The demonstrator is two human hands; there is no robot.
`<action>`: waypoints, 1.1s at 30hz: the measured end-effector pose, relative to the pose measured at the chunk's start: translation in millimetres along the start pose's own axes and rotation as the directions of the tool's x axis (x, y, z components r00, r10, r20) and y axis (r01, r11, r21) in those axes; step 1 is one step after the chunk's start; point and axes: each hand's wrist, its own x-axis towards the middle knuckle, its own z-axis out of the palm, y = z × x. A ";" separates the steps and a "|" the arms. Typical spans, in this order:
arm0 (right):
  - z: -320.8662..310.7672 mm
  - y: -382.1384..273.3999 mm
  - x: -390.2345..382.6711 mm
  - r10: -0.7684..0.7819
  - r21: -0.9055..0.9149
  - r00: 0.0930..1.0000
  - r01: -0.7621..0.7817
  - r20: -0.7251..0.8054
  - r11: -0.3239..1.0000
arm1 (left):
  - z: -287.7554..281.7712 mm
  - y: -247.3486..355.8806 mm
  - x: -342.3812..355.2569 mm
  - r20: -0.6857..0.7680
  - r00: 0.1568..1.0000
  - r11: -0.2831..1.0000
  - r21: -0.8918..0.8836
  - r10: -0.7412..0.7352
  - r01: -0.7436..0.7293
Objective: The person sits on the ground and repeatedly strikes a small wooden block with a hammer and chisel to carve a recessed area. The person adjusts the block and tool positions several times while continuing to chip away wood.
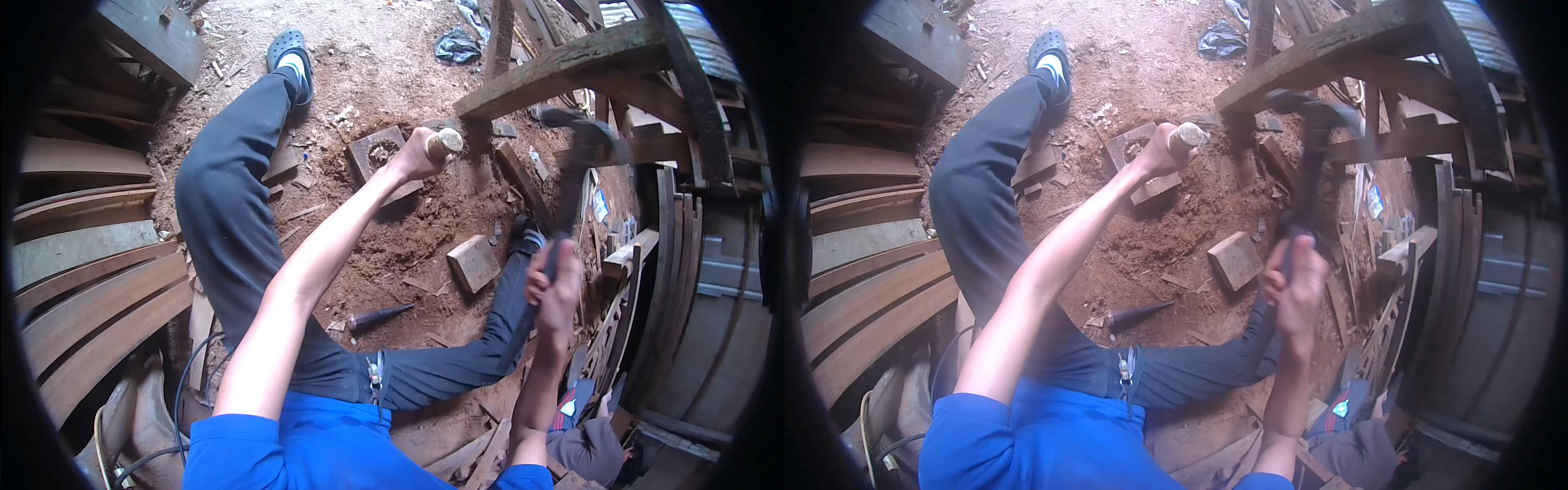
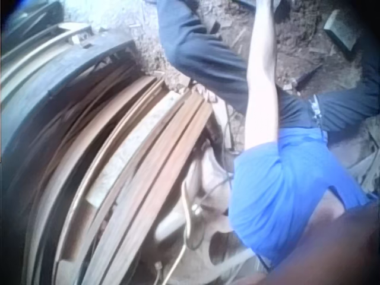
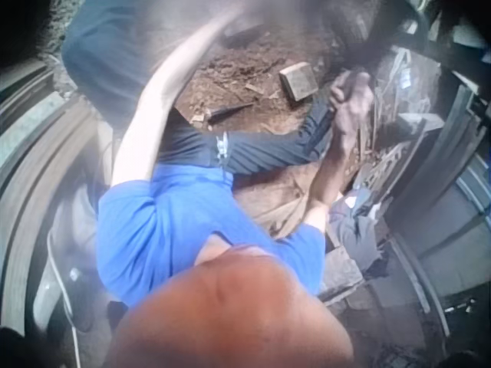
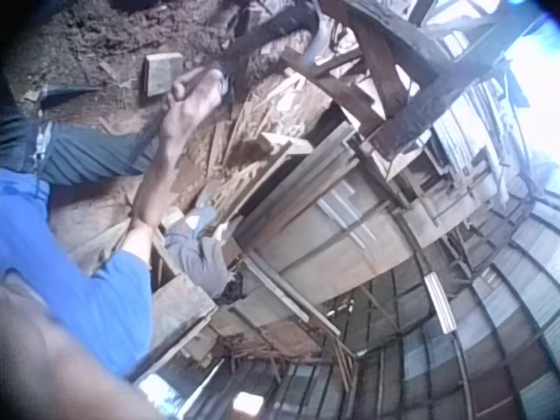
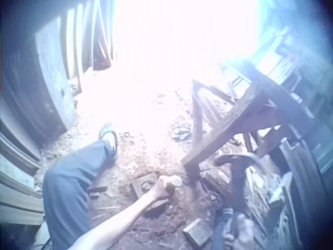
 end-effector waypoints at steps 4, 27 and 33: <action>3.2 -53.6 2.1 -0.369 0.254 0.927 0.374 -0.069 0.892 | 6.9 -4.8 -4.5 -0.107 0.989 0.989 -0.092 0.103 -0.113; 55.4 75.7 45.1 0.070 -0.145 0.995 -0.058 0.075 0.988 | -2.2 12.3 3.1 -0.061 0.996 0.998 0.005 0.060 -0.060; 39.5 122.3 9.7 0.301 0.214 0.944 -0.324 0.132 0.921 | -3.8 15.5 2.6 -0.090 0.996 0.999 0.047 -0.008 0.013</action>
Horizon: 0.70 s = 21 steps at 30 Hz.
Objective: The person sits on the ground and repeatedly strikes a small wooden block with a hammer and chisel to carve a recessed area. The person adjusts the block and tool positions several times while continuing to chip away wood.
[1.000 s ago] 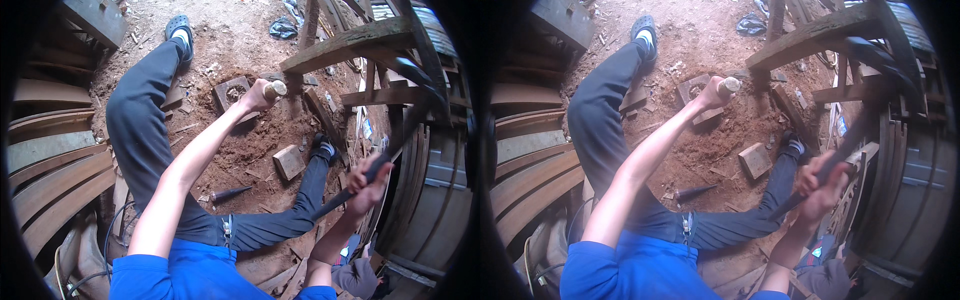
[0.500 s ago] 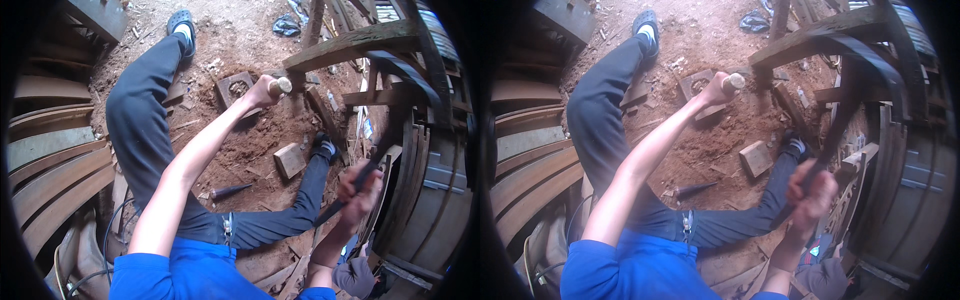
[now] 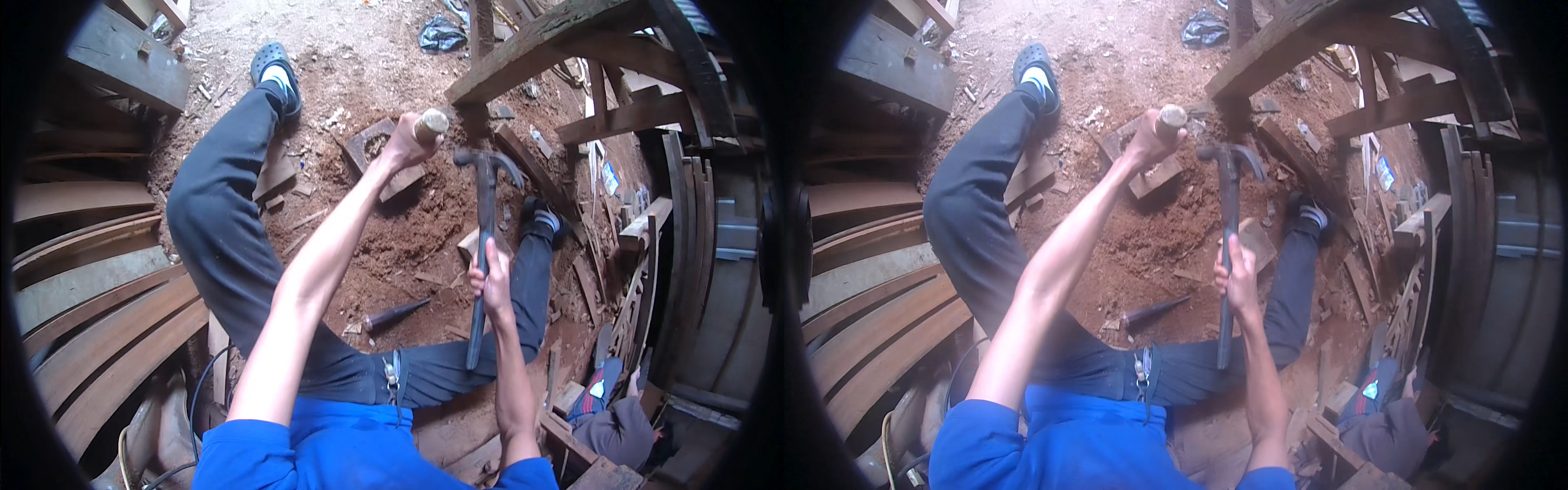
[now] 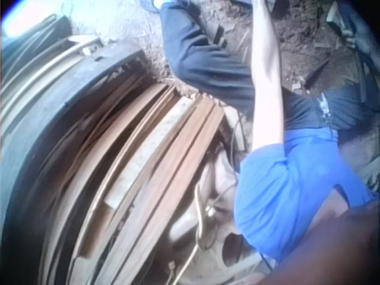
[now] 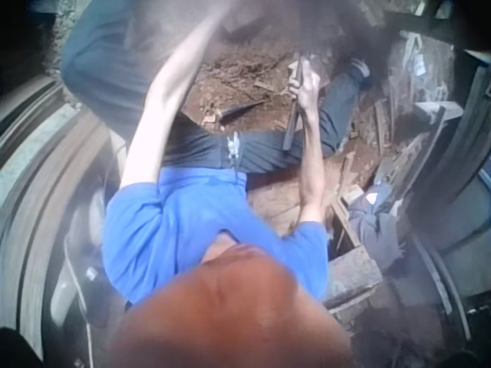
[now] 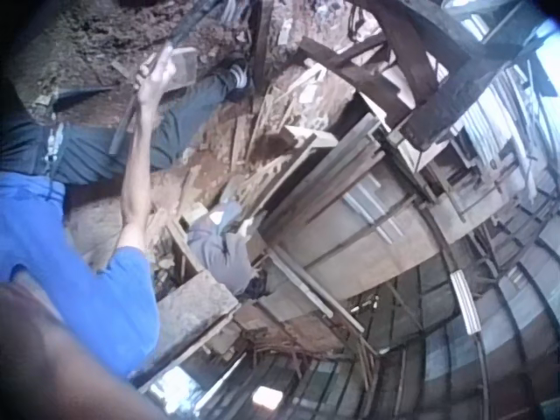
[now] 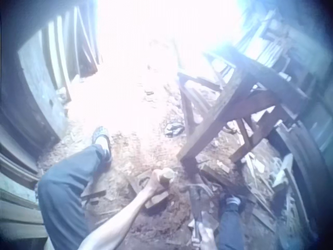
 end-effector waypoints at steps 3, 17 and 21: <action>-5.1 4.8 -2.9 0.000 -0.009 0.997 -0.001 -0.082 1.000 | 6.5 1.0 -10.0 -0.009 1.000 0.999 -0.039 -0.021 0.021; 11.5 11.0 219.0 -0.638 -0.526 0.719 0.668 0.276 0.525 | 4.0 2.9 -46.8 0.044 0.960 0.953 -0.136 0.277 -0.269; 22.4 38.4 264.2 -0.295 -0.631 0.952 0.275 0.076 0.726 | -2.8 4.6 -57.5 -0.028 0.967 0.954 -0.160 0.252 -0.253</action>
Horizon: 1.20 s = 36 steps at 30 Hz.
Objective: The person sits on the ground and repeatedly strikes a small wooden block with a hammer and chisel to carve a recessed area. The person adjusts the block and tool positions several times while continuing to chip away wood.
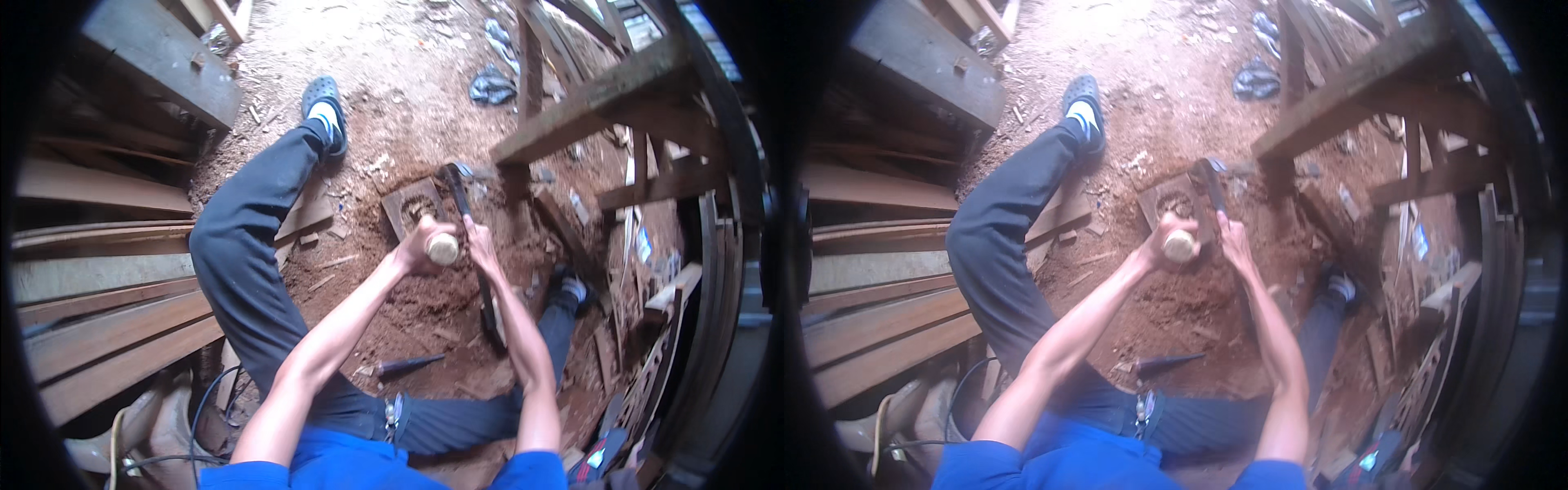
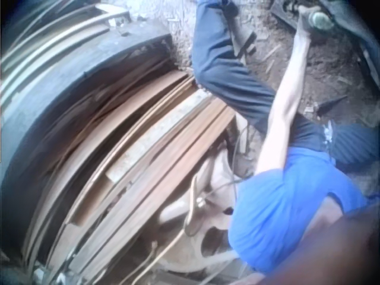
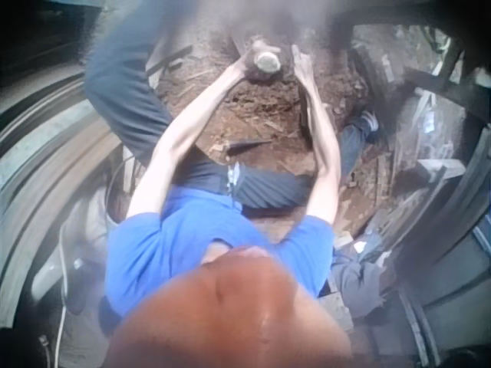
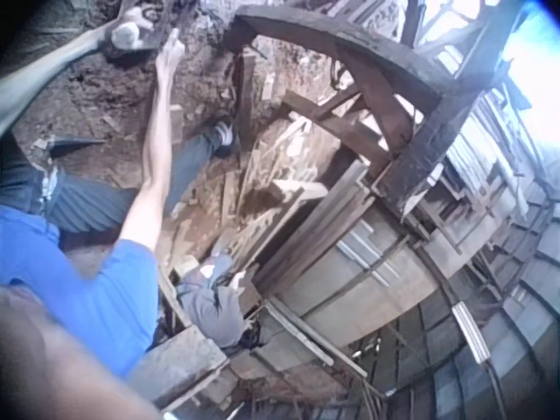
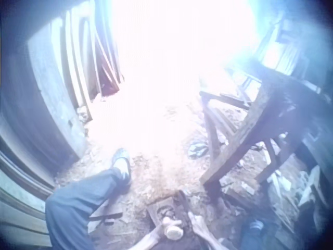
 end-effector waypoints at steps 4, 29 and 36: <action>-26.7 -27.2 -12.2 0.033 0.433 0.996 -0.064 0.080 0.899 | 0.1 1.0 -11.5 0.028 0.999 0.999 0.024 0.023 -0.024; -0.9 -45.0 -43.7 0.082 -0.236 0.992 -0.057 0.096 0.970 | 0.4 11.4 -52.0 0.154 0.988 0.995 0.096 -0.029 0.014; -37.6 -51.8 -44.4 -0.059 0.165 0.998 0.053 0.030 0.985 | 8.1 17.5 -79.0 0.249 0.968 0.997 0.074 -0.029 0.011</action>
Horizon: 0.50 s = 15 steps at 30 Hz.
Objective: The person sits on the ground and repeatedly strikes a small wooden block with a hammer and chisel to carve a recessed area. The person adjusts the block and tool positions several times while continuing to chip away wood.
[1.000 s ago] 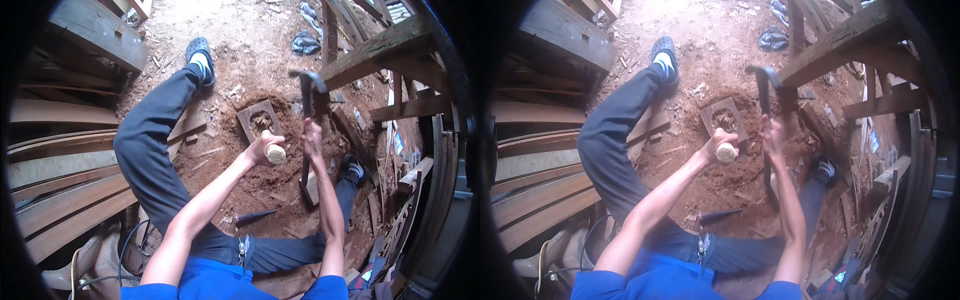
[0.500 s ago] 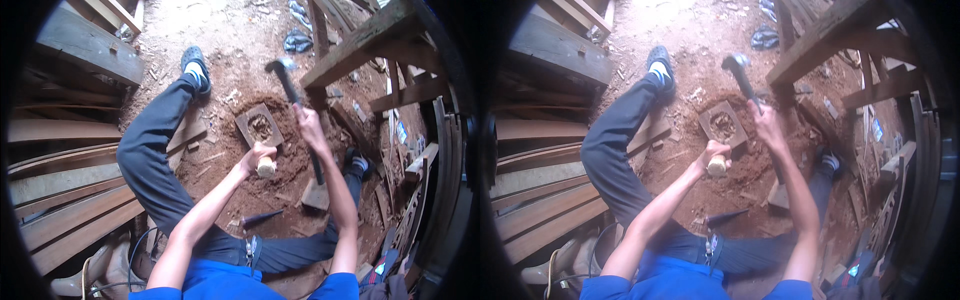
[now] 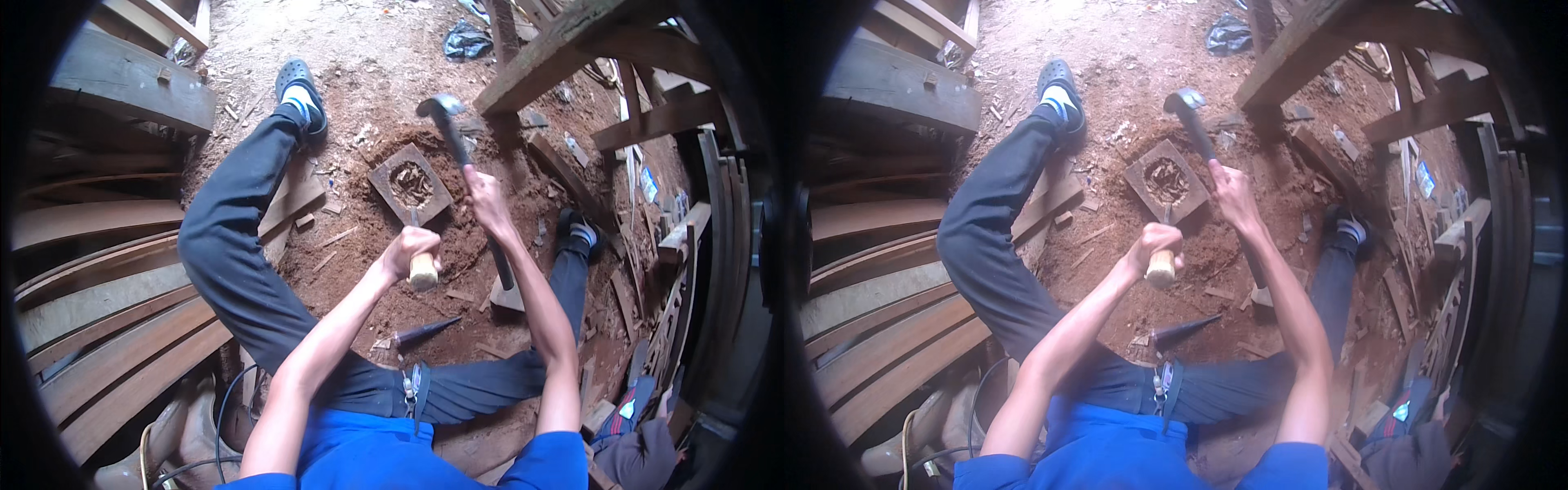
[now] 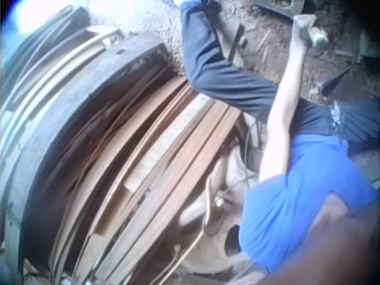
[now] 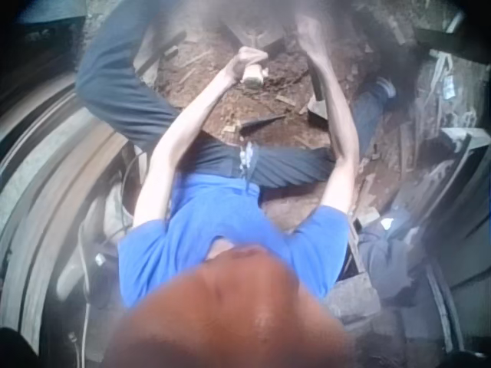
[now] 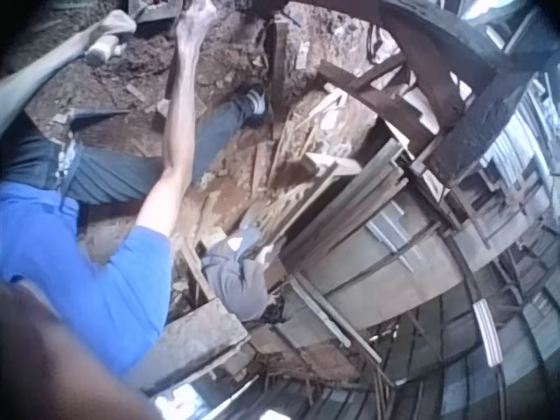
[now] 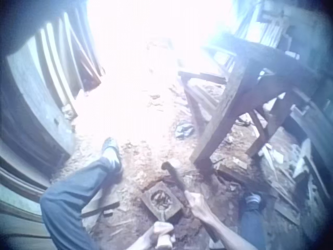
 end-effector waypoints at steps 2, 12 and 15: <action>-1.9 -6.1 -5.8 -0.210 -0.006 0.971 0.211 -0.111 0.978 | 0.2 0.5 -2.7 -0.045 0.998 0.999 0.002 0.042 -0.042; 40.8 28.7 36.2 0.277 0.185 0.959 -0.285 0.066 0.941 | 12.7 1.1 -13.2 -0.022 0.974 0.971 0.081 0.226 -0.224; 8.9 -10.1 20.7 0.026 0.245 1.000 -0.028 0.014 0.969 | 24.6 -1.1 -18.8 0.105 0.970 0.967 0.108 0.220 -0.231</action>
